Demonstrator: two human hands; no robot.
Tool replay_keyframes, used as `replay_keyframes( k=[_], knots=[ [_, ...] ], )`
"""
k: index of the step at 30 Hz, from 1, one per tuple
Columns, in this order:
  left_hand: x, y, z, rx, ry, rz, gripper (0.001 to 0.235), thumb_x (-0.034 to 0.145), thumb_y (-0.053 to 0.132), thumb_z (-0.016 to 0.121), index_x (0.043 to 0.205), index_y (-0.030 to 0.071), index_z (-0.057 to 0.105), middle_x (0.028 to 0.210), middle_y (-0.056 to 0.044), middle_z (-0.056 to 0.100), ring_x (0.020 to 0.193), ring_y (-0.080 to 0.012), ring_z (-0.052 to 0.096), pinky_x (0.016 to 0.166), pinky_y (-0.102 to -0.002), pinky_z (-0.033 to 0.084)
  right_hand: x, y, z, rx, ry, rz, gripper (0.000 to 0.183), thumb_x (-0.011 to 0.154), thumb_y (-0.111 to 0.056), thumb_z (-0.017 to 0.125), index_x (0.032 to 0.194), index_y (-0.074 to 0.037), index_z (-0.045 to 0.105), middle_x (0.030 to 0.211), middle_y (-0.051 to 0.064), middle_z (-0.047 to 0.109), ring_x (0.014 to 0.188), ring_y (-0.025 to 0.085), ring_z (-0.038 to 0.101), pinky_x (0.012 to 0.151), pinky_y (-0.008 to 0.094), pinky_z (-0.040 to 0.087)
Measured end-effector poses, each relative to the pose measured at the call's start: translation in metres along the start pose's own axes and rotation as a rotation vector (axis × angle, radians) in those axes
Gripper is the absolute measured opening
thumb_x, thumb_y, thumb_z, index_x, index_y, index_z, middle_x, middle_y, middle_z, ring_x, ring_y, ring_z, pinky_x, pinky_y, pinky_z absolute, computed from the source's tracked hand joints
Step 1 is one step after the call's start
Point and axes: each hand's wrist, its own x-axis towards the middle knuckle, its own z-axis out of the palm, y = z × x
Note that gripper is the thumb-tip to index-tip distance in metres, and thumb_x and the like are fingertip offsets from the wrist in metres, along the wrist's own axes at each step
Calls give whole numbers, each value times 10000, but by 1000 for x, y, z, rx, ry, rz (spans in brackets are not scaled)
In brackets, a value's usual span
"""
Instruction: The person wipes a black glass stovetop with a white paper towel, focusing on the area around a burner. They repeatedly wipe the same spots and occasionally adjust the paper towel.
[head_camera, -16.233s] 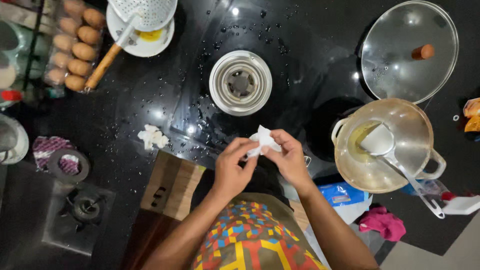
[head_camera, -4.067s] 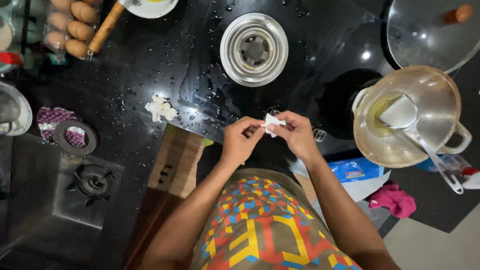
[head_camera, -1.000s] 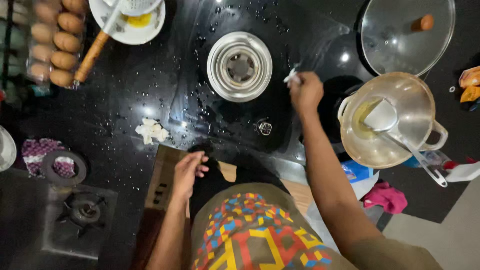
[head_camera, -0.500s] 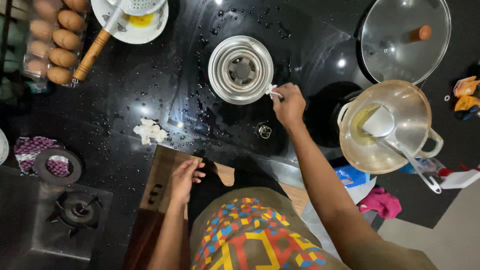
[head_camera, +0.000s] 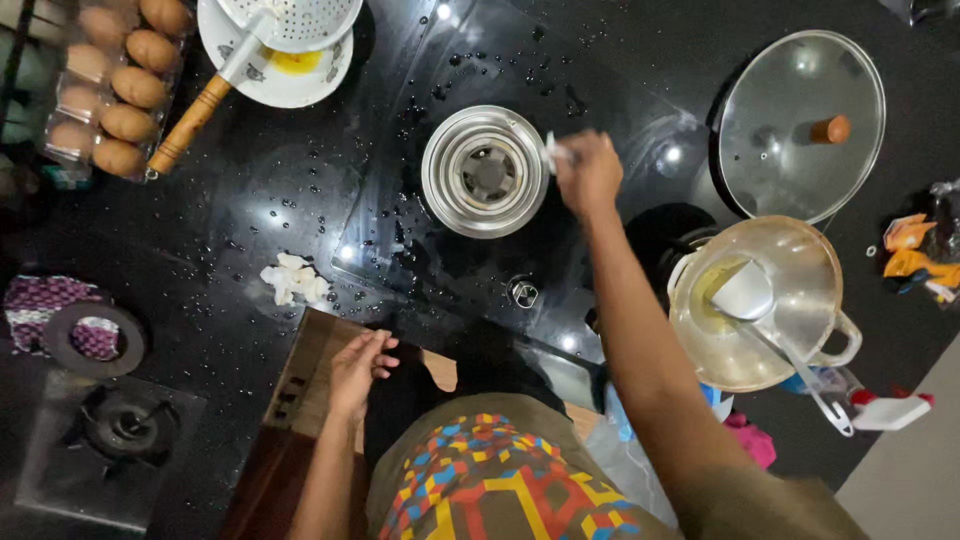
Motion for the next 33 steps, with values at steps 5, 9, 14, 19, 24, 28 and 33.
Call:
replay_keyframes(
  k=[5, 9, 14, 19, 24, 28, 33],
  knots=[
    [-2, 15, 11, -31, -20, 73, 238, 990, 253, 658, 1101, 49, 707, 994, -74, 758, 728, -112, 676, 610, -237, 494, 68, 10, 28, 8, -81, -103, 152, 827, -152, 760, 965, -101, 794, 960, 124, 712, 968, 373, 647, 944, 450, 512],
    [-4, 44, 33, -35, -59, 156, 237, 980, 255, 669, 1096, 53, 712, 991, -67, 760, 742, -109, 676, 628, -237, 492, 38, 10, 6, 10, -127, 95, 169, 805, -209, 781, 945, -116, 799, 939, 121, 725, 951, 370, 661, 868, 454, 504],
    [3, 88, 63, 51, -88, 262, 242, 985, 266, 667, 1116, 66, 707, 998, -41, 755, 757, -93, 668, 648, -230, 480, 34, 10, -2, 4, -100, 59, 132, 814, -197, 773, 909, -106, 789, 917, 113, 726, 926, 360, 658, 841, 461, 514],
    [7, 131, 82, 126, -61, 334, 235, 977, 248, 686, 1131, 70, 703, 993, -23, 757, 751, -79, 645, 666, -228, 469, 114, -19, 53, 60, -196, -209, 135, 805, -172, 765, 911, -89, 782, 925, 136, 724, 935, 368, 655, 840, 469, 520],
    [9, 155, 86, 68, -82, 392, 225, 977, 235, 690, 1132, 72, 701, 995, -24, 759, 769, -79, 654, 686, -226, 478, 110, -31, 44, -80, -252, -119, 141, 795, -201, 766, 889, -96, 765, 911, 144, 720, 942, 371, 659, 822, 476, 522],
    [11, 150, 75, 73, -60, 373, 226, 965, 241, 686, 1120, 76, 700, 1001, -25, 767, 754, -94, 673, 668, -235, 487, 87, -20, 26, -94, -161, -18, 134, 806, -214, 768, 884, -106, 772, 928, 143, 731, 946, 373, 668, 792, 483, 533],
    [2, 140, 56, 75, -68, 339, 238, 970, 247, 686, 1130, 71, 703, 1019, -34, 765, 776, -95, 672, 689, -237, 491, 99, -31, 43, -124, -268, 202, 143, 838, -237, 749, 907, -113, 768, 908, 163, 722, 914, 379, 684, 821, 487, 547]
  ],
)
